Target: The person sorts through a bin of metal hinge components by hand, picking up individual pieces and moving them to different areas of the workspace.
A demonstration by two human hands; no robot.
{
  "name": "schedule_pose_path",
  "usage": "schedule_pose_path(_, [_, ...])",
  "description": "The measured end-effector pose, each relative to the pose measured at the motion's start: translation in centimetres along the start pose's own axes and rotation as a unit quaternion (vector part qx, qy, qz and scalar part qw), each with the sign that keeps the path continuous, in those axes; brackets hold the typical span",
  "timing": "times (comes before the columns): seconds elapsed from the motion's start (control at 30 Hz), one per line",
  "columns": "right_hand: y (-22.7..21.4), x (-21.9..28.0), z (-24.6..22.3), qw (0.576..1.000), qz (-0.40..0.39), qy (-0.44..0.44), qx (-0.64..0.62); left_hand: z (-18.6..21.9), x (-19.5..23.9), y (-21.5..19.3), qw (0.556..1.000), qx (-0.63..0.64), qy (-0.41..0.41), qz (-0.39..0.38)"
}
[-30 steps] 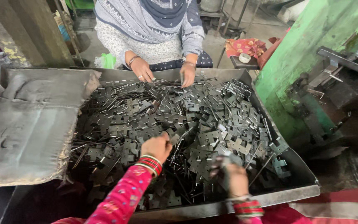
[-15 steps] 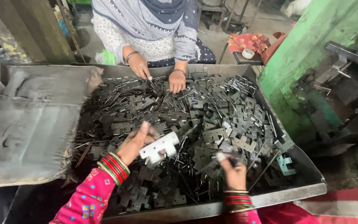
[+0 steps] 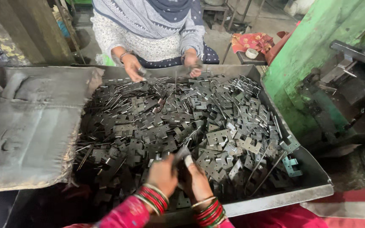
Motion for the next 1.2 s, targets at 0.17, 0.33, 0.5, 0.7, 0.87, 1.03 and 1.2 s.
schedule_pose_path(0.17, [-0.1,0.4,-6.9,0.565,0.145,-0.089,0.807,-5.5,-7.6,-11.9,0.931,-0.325,-0.01,0.163])
schedule_pose_path(0.33, [-3.0,-0.4,-8.7,0.483,0.129,-0.283,0.819,-17.9,-9.0,-23.1,0.744,-0.559,-0.064,0.36])
schedule_pose_path(0.5, [-3.1,-0.8,-8.3,0.452,0.129,-0.247,0.847,-19.3,-8.6,-22.9,0.733,-0.567,-0.088,0.366])
schedule_pose_path(0.7, [-1.5,0.2,-7.6,0.41,0.111,-0.304,0.853,-5.0,-9.0,-9.0,0.886,-0.44,0.103,0.101])
schedule_pose_path(0.87, [-5.1,-1.5,-8.0,0.473,0.149,-0.343,0.798,-4.1,-5.8,3.6,0.901,-0.274,0.309,0.135])
schedule_pose_path(1.03, [-10.9,-3.1,-8.6,0.967,0.068,-0.167,0.179,-7.0,-6.6,5.9,0.931,-0.309,0.185,-0.053])
schedule_pose_path(1.2, [-8.7,0.1,-10.6,0.998,0.015,-0.063,-0.021,-4.7,-9.2,-0.1,0.988,-0.108,0.065,0.09])
Point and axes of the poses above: each hand's wrist, its own x-axis away from the middle knuckle, its own y-axis out of the palm, z = x × y, the point moved 1 cm from there along -x, towards the middle knuckle, and after that the axes turned 13 degrees about z, right-handed, at the moved point
